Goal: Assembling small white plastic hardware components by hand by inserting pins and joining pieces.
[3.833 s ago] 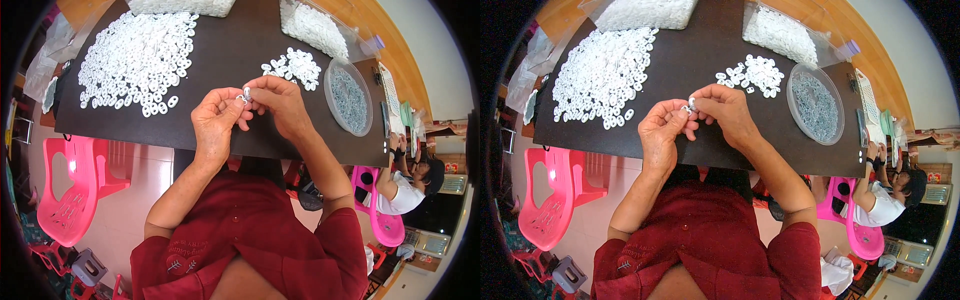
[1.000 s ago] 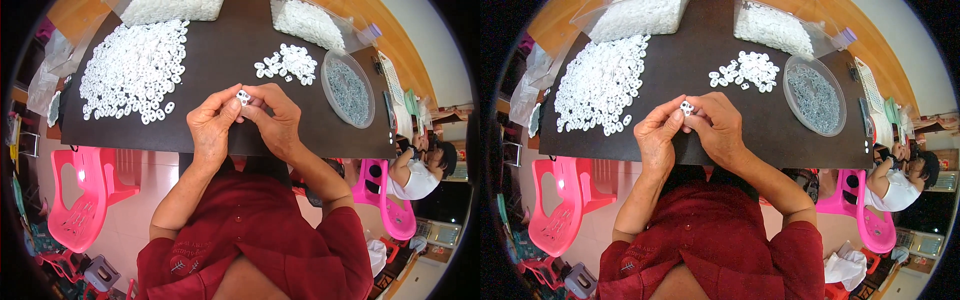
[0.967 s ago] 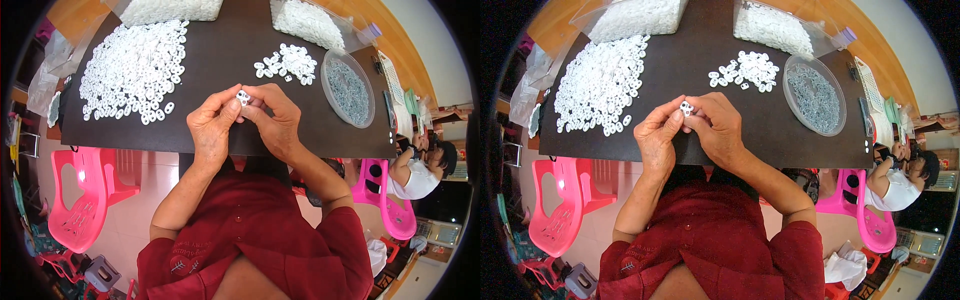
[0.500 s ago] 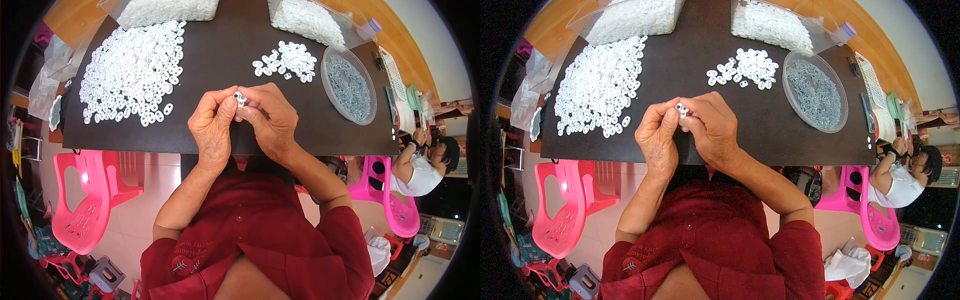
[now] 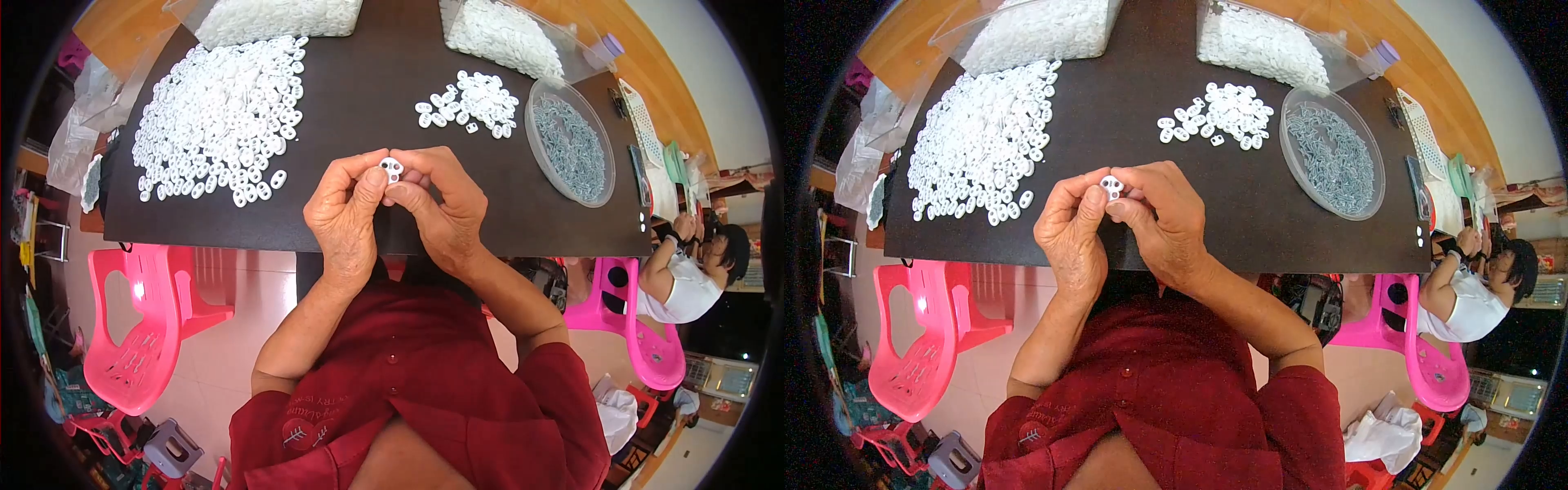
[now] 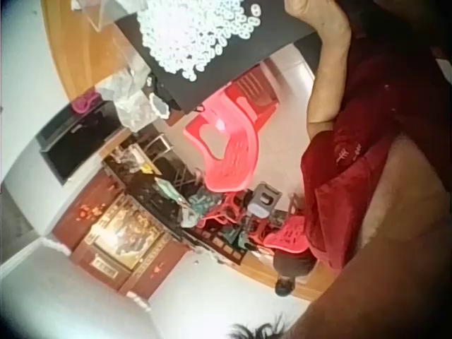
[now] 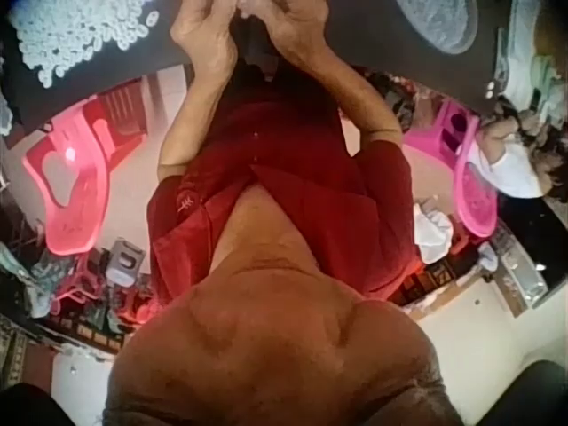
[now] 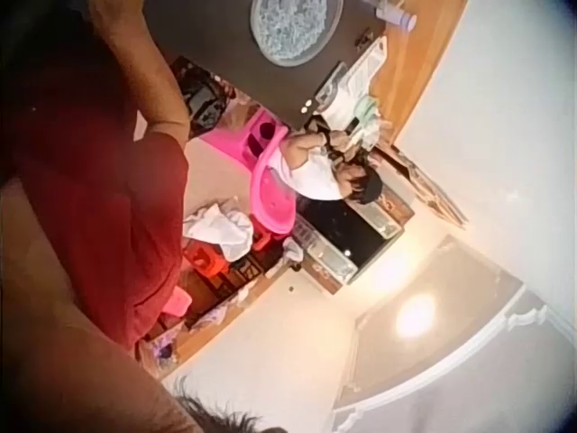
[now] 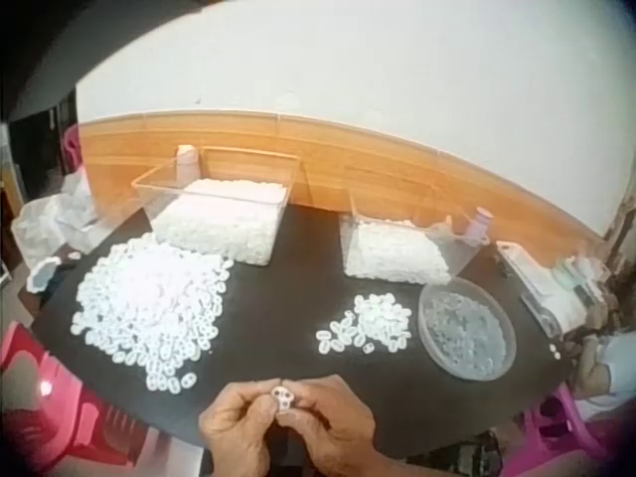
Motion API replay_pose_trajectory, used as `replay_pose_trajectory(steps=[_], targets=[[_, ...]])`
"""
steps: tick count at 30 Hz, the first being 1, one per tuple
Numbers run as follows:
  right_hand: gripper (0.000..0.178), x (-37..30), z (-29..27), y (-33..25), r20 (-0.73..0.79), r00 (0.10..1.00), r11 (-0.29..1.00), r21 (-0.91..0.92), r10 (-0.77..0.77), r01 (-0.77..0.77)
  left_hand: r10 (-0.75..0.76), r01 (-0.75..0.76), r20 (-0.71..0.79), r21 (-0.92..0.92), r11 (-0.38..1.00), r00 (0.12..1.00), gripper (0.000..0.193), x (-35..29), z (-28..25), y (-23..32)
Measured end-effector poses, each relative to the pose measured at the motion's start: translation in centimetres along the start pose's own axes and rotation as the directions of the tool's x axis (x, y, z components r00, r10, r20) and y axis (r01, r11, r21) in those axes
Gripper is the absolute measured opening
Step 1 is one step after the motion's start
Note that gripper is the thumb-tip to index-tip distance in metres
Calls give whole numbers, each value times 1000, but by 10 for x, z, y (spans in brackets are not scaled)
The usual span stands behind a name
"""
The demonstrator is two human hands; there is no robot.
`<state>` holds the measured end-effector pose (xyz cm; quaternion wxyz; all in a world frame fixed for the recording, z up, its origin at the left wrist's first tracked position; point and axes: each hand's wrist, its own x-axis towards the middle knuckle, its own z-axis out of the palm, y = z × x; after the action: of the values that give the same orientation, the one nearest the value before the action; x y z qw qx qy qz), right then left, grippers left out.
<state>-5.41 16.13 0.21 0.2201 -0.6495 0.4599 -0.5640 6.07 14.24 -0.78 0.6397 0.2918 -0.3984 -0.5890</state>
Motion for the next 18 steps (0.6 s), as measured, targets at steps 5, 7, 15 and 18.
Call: replay_pose_trajectory(steps=[5,7,15,18], targets=[[27,-3,5,-2,-26,999,999,-30,-28,27,70,-70,-8,42,997,997,17,-3,1,0],[27,-4,9,-1,-50,996,995,-70,-80,77,84,-83,-16,43,996,996,17,-4,1,0],[25,-7,11,0,-61,994,995,-43,-87,85,92,-91,-22,37,995,996,17,-9,2,1],[25,-8,12,-2,-67,994,995,-50,-87,83,102,-102,-20,36,994,995,17,-9,1,1]])
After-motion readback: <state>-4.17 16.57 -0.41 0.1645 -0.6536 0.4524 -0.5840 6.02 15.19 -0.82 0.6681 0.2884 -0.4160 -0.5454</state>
